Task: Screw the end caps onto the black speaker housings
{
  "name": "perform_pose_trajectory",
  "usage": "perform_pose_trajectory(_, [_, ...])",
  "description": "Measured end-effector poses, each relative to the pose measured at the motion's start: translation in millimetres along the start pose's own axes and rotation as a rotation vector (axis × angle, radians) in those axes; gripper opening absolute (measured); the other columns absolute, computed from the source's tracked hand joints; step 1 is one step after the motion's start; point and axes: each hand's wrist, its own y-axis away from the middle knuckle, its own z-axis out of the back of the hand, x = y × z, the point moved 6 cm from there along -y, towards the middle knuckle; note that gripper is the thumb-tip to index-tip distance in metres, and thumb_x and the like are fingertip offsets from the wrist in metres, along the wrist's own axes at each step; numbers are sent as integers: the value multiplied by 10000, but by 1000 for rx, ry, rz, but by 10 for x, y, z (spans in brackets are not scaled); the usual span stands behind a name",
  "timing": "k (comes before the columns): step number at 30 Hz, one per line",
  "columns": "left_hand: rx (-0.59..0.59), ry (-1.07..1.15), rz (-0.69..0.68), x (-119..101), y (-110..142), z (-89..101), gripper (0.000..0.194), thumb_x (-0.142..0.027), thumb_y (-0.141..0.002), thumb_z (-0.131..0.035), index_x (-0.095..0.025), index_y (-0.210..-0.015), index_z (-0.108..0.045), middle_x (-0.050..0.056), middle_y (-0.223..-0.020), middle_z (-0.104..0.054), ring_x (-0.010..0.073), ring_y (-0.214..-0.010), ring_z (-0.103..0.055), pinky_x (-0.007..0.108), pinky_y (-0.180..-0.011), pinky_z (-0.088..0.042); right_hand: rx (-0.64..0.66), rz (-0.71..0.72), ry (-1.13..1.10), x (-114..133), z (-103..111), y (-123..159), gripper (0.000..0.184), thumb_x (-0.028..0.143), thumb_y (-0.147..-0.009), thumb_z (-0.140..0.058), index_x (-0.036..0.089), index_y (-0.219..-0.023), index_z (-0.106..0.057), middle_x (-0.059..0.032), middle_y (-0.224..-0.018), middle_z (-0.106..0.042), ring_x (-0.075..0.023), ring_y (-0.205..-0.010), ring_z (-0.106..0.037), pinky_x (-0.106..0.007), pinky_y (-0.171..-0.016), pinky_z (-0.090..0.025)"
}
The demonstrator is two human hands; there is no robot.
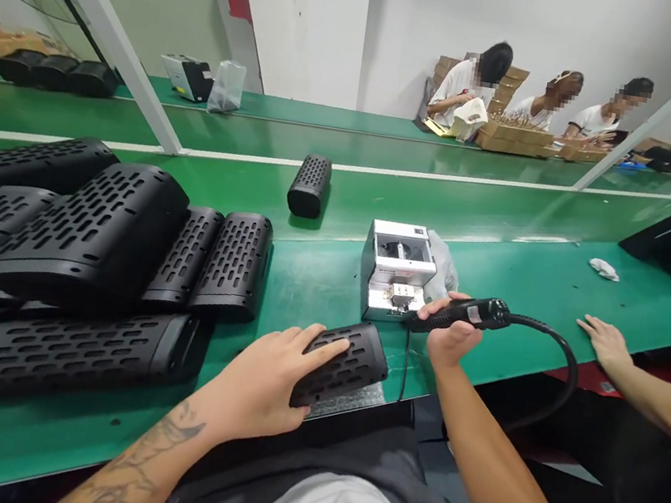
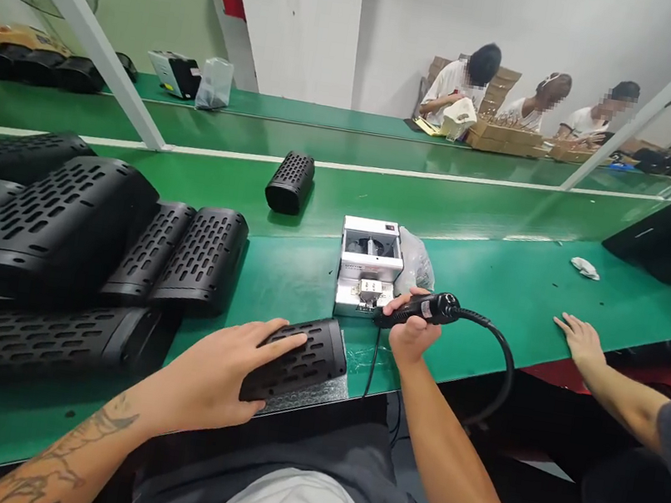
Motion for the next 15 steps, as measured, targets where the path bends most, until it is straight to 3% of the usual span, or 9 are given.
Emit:
perform_pose_trajectory(4, [-54,17,-35,-75,31,-40,1085,-229,-898,-967,-417,-1893,-577,168,-1948,-596,500,-1677,-703,726,-1393,-607,-50,22,-27,142,22,-10,861,1106,-978,-672,263,-1145,-722,59,-667,-709,-215,-468,-691,-385,-523,-642])
perform_pose_trajectory(9, [-298,125,-21,-314,-90,74,634,-339,-1177,-741,-289,-1805,-669,186,-1867,-683,440,-1728,-676,743,-1490,-525,-62,49,-195,686,-17,-141,876,1139,-978,-567,302,-1152,-759,76,-644,-679,-202,-396,-600,-360,-440,-562])
perform_pose_trajectory(12, [-419,187,-27,-525,-259,77,563,-305,-1197,-710,-265,-1758,-704,189,-1804,-732,440,-1752,-655,780,-1520,-469,51,60,-355,1184,-24,-199,918,1165,-943,-551,312,-1128,-835,54,-617,-673,-207,-369,-558,-366,-419,-516])
perform_pose_trajectory(15, [-448,273,-52,-682,-393,56,509,-280,-1205,-714,-273,-1713,-738,179,-1763,-766,430,-1774,-635,796,-1535,-430,237,-69,-413,1615,-23,-134,755,1057,-890,-821,357,-1158,-909,38,-652,-710,-215,-431,-587,-398,-510,-557])
